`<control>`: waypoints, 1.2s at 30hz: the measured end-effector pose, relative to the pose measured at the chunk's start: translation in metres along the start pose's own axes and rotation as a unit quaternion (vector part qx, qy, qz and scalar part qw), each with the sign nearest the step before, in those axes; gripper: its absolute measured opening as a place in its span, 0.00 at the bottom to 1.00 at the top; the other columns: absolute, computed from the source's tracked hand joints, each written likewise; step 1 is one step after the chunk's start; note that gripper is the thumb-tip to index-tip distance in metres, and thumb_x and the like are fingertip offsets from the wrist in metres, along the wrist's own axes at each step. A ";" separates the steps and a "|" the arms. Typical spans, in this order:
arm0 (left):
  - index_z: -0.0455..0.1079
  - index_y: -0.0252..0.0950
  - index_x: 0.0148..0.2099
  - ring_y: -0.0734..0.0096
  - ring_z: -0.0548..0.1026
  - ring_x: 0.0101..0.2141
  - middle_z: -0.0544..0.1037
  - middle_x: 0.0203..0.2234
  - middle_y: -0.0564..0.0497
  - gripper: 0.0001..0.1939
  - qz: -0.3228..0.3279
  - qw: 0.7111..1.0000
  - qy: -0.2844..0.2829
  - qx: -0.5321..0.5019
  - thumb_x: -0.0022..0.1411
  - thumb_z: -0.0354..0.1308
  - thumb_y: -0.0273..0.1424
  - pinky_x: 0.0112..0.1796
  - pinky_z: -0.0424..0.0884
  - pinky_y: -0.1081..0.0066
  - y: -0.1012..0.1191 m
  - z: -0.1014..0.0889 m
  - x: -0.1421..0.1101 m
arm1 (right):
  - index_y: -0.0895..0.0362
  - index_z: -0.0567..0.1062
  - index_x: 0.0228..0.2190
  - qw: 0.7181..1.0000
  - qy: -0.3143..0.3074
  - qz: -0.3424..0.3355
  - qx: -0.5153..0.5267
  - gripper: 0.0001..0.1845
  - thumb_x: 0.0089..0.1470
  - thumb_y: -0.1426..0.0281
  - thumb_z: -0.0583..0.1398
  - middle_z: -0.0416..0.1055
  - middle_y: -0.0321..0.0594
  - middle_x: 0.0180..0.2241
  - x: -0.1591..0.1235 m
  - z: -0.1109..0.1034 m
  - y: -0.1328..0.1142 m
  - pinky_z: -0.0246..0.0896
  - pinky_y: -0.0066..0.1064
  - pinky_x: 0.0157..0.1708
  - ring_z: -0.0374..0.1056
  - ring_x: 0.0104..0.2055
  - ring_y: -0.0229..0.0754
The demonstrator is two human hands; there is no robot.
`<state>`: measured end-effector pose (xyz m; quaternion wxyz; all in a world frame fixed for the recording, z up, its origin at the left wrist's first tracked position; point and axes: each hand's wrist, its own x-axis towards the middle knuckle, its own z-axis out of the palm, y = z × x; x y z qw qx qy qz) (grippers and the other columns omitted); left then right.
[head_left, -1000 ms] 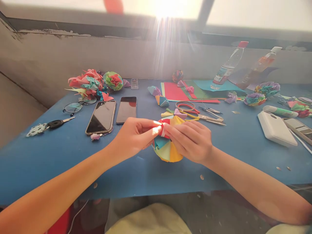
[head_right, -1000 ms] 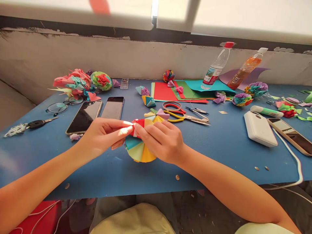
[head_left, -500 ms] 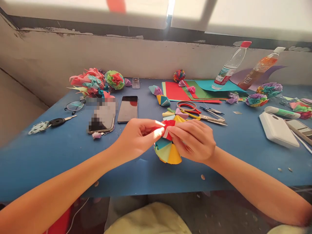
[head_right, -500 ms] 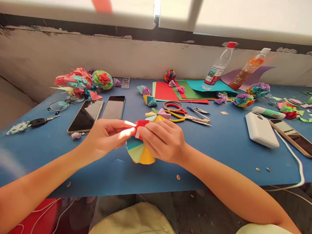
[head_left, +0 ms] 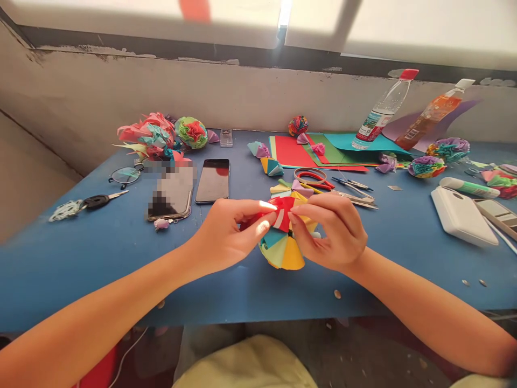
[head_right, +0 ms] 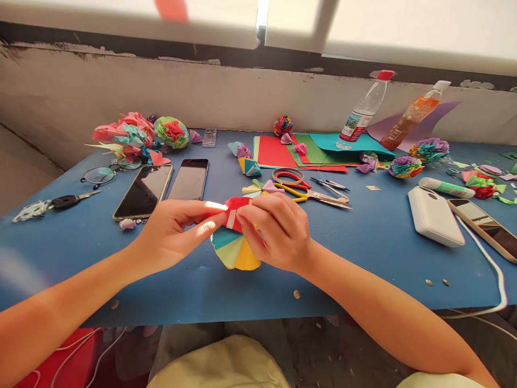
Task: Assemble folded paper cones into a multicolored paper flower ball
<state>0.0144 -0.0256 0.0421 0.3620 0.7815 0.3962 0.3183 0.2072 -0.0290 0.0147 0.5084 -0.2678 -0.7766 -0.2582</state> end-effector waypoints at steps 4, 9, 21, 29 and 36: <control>0.76 0.35 0.32 0.73 0.68 0.27 0.76 0.26 0.49 0.12 0.000 1.000 0.011 0.012 0.58 0.53 0.33 0.26 0.64 0.76 0.004 0.000 -0.001 | 0.57 0.70 0.33 1.000 -0.014 -0.008 0.013 0.09 0.48 0.78 0.62 0.70 0.39 0.29 0.001 0.000 0.001 0.66 0.30 0.33 0.66 0.30 0.37; 0.77 0.35 0.33 0.73 0.69 0.26 0.76 0.26 0.50 0.12 0.011 1.000 0.018 0.018 0.59 0.53 0.34 0.26 0.64 0.76 0.005 0.001 -0.001 | 0.56 0.71 0.33 1.000 -0.020 -0.013 0.013 0.08 0.50 0.77 0.61 0.70 0.38 0.29 0.001 0.000 -0.001 0.63 0.31 0.30 0.65 0.29 0.36; 0.76 0.32 0.31 0.77 0.68 0.23 0.77 0.25 0.49 0.11 0.074 0.996 0.041 0.017 0.59 0.53 0.30 0.23 0.64 0.79 0.002 0.003 0.000 | 0.57 0.70 0.34 0.999 -0.014 -0.024 0.020 0.08 0.50 0.76 0.61 0.70 0.39 0.28 -0.001 0.002 -0.001 0.61 0.31 0.28 0.65 0.28 0.37; 0.76 0.32 0.32 0.78 0.67 0.22 0.77 0.24 0.50 0.11 0.079 0.996 0.039 0.021 0.59 0.53 0.29 0.22 0.63 0.80 0.001 0.003 0.001 | 0.56 0.69 0.35 0.999 -0.022 -0.020 0.021 0.09 0.50 0.76 0.61 0.71 0.39 0.28 0.000 0.002 -0.001 0.63 0.30 0.28 0.66 0.28 0.37; 0.76 0.30 0.32 0.79 0.64 0.22 0.76 0.23 0.49 0.11 0.074 0.997 0.033 0.012 0.58 0.53 0.29 0.21 0.61 0.80 0.002 0.003 0.001 | 0.56 0.70 0.36 0.999 -0.013 -0.022 0.021 0.10 0.50 0.77 0.62 0.71 0.39 0.29 -0.003 0.002 0.000 0.64 0.31 0.28 0.66 0.29 0.37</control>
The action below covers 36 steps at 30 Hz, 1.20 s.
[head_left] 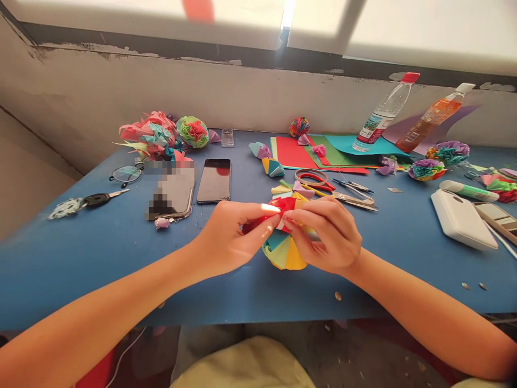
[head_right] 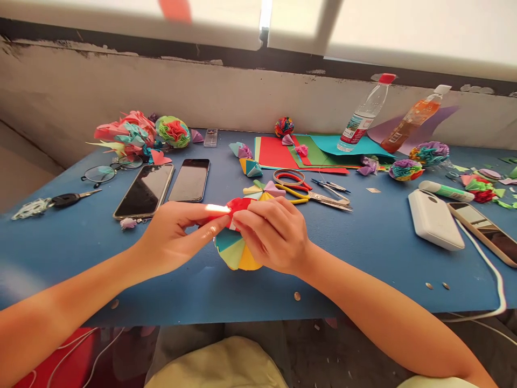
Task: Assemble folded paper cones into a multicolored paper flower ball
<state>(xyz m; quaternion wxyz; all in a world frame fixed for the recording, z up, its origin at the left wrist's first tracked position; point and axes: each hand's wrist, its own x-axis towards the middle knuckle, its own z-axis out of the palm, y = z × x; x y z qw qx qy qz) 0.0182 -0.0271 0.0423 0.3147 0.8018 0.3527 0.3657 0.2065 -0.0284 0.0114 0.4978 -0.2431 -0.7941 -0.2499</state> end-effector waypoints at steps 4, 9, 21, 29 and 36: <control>0.76 0.30 0.31 0.79 0.62 0.22 0.75 0.22 0.49 0.12 -0.006 1.000 -0.004 -0.005 0.59 0.52 0.29 0.22 0.61 0.79 0.000 0.000 0.000 | 0.57 0.71 0.36 1.000 -0.001 0.001 0.003 0.10 0.49 0.77 0.63 0.71 0.39 0.29 -0.001 0.000 0.001 0.64 0.31 0.28 0.66 0.29 0.37; 0.76 0.30 0.31 0.80 0.59 0.21 0.71 0.20 0.51 0.12 -0.004 1.000 -0.007 -0.011 0.58 0.52 0.28 0.20 0.58 0.79 0.001 -0.001 -0.001 | 0.58 0.71 0.36 1.000 0.000 -0.001 0.002 0.11 0.48 0.78 0.63 0.71 0.41 0.30 -0.002 0.000 0.000 0.64 0.31 0.29 0.67 0.30 0.38; 0.74 0.30 0.30 0.80 0.58 0.20 0.69 0.19 0.52 0.11 -0.005 1.000 -0.008 -0.016 0.59 0.52 0.29 0.20 0.57 0.79 0.001 0.000 -0.001 | 0.58 0.70 0.36 1.000 -0.006 -0.002 0.005 0.10 0.49 0.75 0.62 0.72 0.39 0.30 -0.001 0.001 -0.001 0.64 0.31 0.29 0.67 0.30 0.38; 0.72 0.30 0.26 0.81 0.53 0.19 0.65 0.17 0.54 0.13 0.011 1.000 -0.018 0.015 0.60 0.52 0.30 0.19 0.54 0.80 0.000 0.002 -0.001 | 0.56 0.68 0.35 0.997 -0.040 0.041 0.051 0.10 0.50 0.80 0.59 0.69 0.39 0.30 0.001 0.000 0.000 0.67 0.32 0.34 0.65 0.32 0.38; 0.73 0.30 0.27 0.81 0.56 0.20 0.68 0.18 0.53 0.12 0.002 1.000 -0.009 0.019 0.59 0.52 0.29 0.20 0.57 0.80 0.000 0.002 0.000 | 0.56 0.66 0.36 0.993 -0.081 0.060 0.060 0.10 0.53 0.81 0.54 0.67 0.41 0.33 -0.003 0.002 0.003 0.65 0.33 0.37 0.64 0.36 0.40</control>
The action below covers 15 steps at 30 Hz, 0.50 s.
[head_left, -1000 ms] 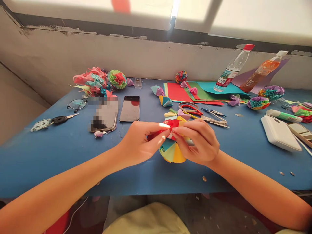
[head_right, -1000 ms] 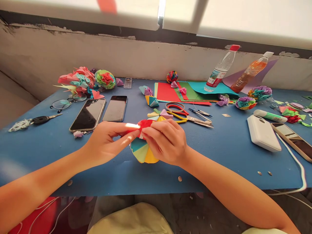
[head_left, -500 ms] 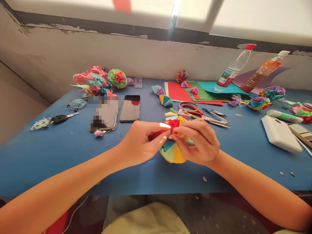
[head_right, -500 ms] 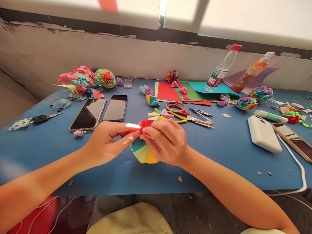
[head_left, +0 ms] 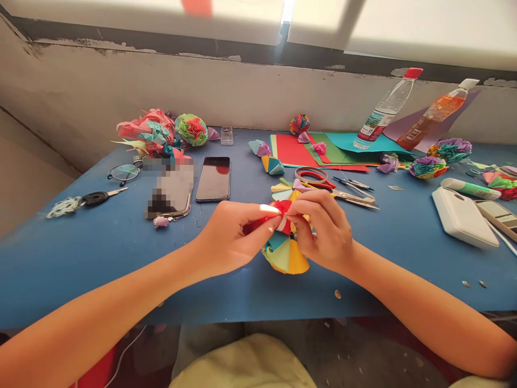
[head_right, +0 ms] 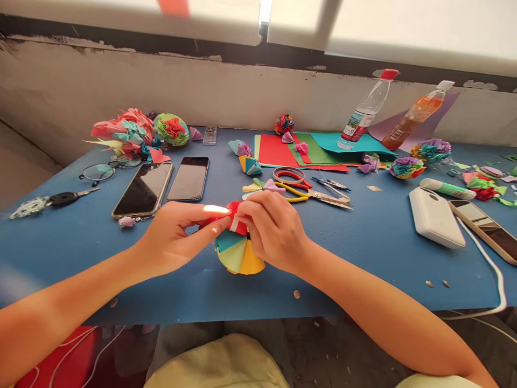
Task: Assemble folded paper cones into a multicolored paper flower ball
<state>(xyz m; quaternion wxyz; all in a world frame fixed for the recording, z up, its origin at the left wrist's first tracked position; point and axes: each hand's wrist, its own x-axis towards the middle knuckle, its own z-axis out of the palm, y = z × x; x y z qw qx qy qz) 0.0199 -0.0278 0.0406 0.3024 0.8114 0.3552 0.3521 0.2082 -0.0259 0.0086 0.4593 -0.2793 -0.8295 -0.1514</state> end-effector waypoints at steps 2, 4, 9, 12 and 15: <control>0.73 0.30 0.28 0.81 0.57 0.20 0.69 0.19 0.53 0.12 -0.003 1.000 0.001 0.005 0.59 0.52 0.29 0.20 0.57 0.80 0.000 0.000 0.000 | 0.56 0.66 0.36 1.000 0.000 -0.005 0.004 0.10 0.53 0.81 0.55 0.67 0.41 0.32 0.000 0.000 0.000 0.65 0.33 0.37 0.64 0.35 0.40; 0.74 0.31 0.28 0.81 0.57 0.20 0.69 0.18 0.53 0.12 -0.003 1.000 0.002 0.010 0.59 0.52 0.30 0.20 0.57 0.80 0.000 0.000 0.001 | 0.56 0.66 0.36 1.000 0.011 -0.009 0.003 0.10 0.52 0.81 0.55 0.67 0.41 0.32 0.001 0.000 -0.001 0.66 0.33 0.37 0.63 0.35 0.40; 0.75 0.31 0.31 0.80 0.58 0.20 0.69 0.19 0.53 0.12 0.003 1.000 0.002 0.008 0.59 0.52 0.30 0.20 0.58 0.80 -0.001 -0.001 0.000 | 0.55 0.66 0.36 1.000 0.023 -0.012 0.000 0.10 0.53 0.79 0.56 0.67 0.40 0.33 0.002 -0.002 -0.002 0.66 0.32 0.36 0.64 0.34 0.39; 0.75 0.31 0.31 0.80 0.58 0.21 0.70 0.19 0.53 0.12 0.003 1.000 0.002 0.005 0.59 0.52 0.30 0.21 0.58 0.80 -0.001 0.000 0.000 | 0.54 0.66 0.37 1.000 0.017 -0.011 -0.013 0.09 0.54 0.78 0.55 0.68 0.39 0.33 0.003 -0.002 -0.001 0.66 0.32 0.36 0.64 0.34 0.39; 0.75 0.31 0.30 0.80 0.58 0.20 0.69 0.19 0.53 0.12 0.001 1.000 0.002 0.009 0.60 0.52 0.30 0.20 0.58 0.79 -0.001 0.000 -0.001 | 0.54 0.66 0.36 1.000 0.021 -0.014 -0.018 0.09 0.54 0.78 0.55 0.68 0.39 0.32 0.003 -0.001 0.000 0.66 0.32 0.36 0.65 0.34 0.39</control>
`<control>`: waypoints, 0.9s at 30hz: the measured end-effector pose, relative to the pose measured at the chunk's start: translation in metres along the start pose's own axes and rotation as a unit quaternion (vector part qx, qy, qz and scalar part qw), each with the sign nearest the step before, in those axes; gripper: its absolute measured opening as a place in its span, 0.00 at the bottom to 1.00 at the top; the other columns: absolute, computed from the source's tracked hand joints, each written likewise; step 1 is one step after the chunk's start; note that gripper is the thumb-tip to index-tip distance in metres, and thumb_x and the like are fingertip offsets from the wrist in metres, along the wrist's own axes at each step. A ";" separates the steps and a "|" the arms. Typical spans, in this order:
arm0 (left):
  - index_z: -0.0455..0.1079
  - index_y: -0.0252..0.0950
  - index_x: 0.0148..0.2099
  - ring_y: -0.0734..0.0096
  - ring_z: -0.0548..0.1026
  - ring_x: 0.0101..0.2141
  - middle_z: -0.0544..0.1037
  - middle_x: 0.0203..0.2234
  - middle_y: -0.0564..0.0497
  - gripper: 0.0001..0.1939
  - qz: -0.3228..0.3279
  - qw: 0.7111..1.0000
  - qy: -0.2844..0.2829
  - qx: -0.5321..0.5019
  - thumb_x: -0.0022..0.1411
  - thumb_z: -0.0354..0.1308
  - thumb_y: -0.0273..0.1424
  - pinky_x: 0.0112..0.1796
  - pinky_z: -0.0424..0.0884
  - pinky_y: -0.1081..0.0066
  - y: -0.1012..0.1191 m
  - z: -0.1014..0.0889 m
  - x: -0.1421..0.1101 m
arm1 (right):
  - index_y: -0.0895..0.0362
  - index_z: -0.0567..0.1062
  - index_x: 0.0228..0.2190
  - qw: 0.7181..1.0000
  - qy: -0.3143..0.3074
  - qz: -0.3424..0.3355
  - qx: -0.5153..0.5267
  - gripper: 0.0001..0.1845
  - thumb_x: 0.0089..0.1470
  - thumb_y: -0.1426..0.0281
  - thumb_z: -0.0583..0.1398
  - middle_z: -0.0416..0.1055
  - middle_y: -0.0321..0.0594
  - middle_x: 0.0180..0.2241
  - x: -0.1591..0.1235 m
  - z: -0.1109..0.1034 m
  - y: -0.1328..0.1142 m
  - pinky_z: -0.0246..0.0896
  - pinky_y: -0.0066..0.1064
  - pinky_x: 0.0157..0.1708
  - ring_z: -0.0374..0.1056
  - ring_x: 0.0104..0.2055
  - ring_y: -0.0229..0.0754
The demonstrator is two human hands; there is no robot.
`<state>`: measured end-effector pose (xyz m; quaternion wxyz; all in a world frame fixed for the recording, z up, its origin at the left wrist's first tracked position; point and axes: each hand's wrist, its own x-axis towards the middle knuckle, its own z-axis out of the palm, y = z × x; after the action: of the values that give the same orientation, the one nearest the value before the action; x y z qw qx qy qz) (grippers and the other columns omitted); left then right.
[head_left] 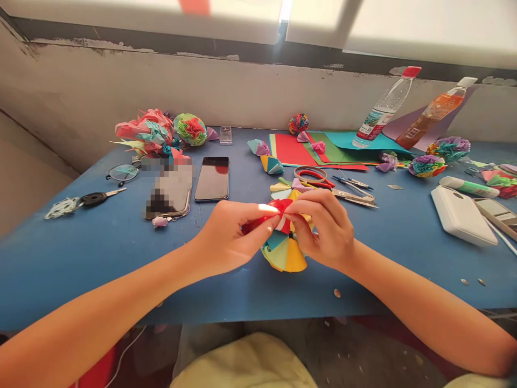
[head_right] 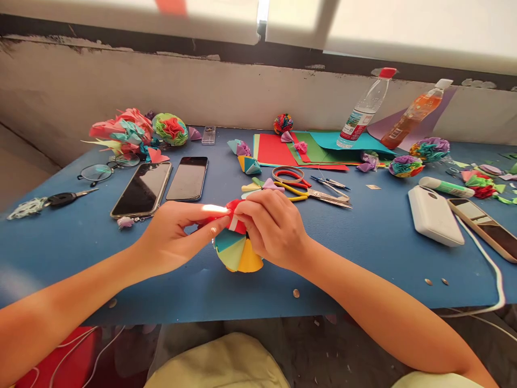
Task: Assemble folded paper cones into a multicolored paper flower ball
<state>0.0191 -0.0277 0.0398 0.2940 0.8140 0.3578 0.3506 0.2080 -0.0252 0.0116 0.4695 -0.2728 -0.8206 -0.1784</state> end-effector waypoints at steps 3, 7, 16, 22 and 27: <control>0.74 0.31 0.29 0.81 0.57 0.20 0.68 0.18 0.53 0.12 0.002 1.000 0.000 0.004 0.59 0.52 0.30 0.20 0.57 0.80 0.000 0.000 0.000 | 0.55 0.66 0.36 1.000 0.001 -0.007 0.004 0.09 0.53 0.79 0.55 0.68 0.39 0.32 0.000 0.001 0.001 0.65 0.33 0.36 0.65 0.34 0.39; 0.73 0.31 0.27 0.81 0.57 0.20 0.68 0.18 0.53 0.13 0.000 1.000 -0.001 0.001 0.59 0.52 0.30 0.20 0.57 0.80 -0.001 0.001 0.000 | 0.56 0.66 0.36 1.000 -0.013 -0.006 0.002 0.07 0.54 0.78 0.54 0.68 0.40 0.33 0.000 0.000 0.002 0.65 0.33 0.36 0.64 0.35 0.39; 0.74 0.30 0.30 0.80 0.58 0.20 0.67 0.18 0.53 0.11 -0.032 0.998 -0.027 -0.047 0.56 0.50 0.27 0.20 0.58 0.79 -0.003 0.002 0.001 | 0.56 0.64 0.35 0.999 -0.032 -0.021 0.002 0.09 0.53 0.80 0.52 0.65 0.41 0.32 -0.001 0.001 0.002 0.64 0.34 0.35 0.62 0.34 0.40; 0.74 0.31 0.32 0.81 0.57 0.17 0.63 0.14 0.55 0.10 -0.071 0.990 -0.015 -0.121 0.56 0.51 0.28 0.16 0.55 0.79 -0.002 -0.001 0.003 | 0.55 0.64 0.35 1.000 -0.022 -0.013 -0.004 0.08 0.54 0.78 0.52 0.66 0.39 0.31 0.000 0.000 0.002 0.63 0.33 0.36 0.63 0.35 0.40; 0.75 0.32 0.31 0.80 0.60 0.19 0.69 0.18 0.53 0.11 -0.051 0.996 -0.009 -0.067 0.56 0.51 0.28 0.18 0.58 0.79 -0.003 -0.003 0.003 | 0.54 0.65 0.37 1.000 -0.015 -0.008 -0.006 0.09 0.54 0.78 0.55 0.68 0.39 0.32 0.002 -0.001 0.001 0.63 0.32 0.35 0.64 0.34 0.39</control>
<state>0.0175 -0.0229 0.0408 0.3686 0.7761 0.3719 0.3515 0.2088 -0.0241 0.0138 0.4537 -0.2722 -0.8287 -0.1827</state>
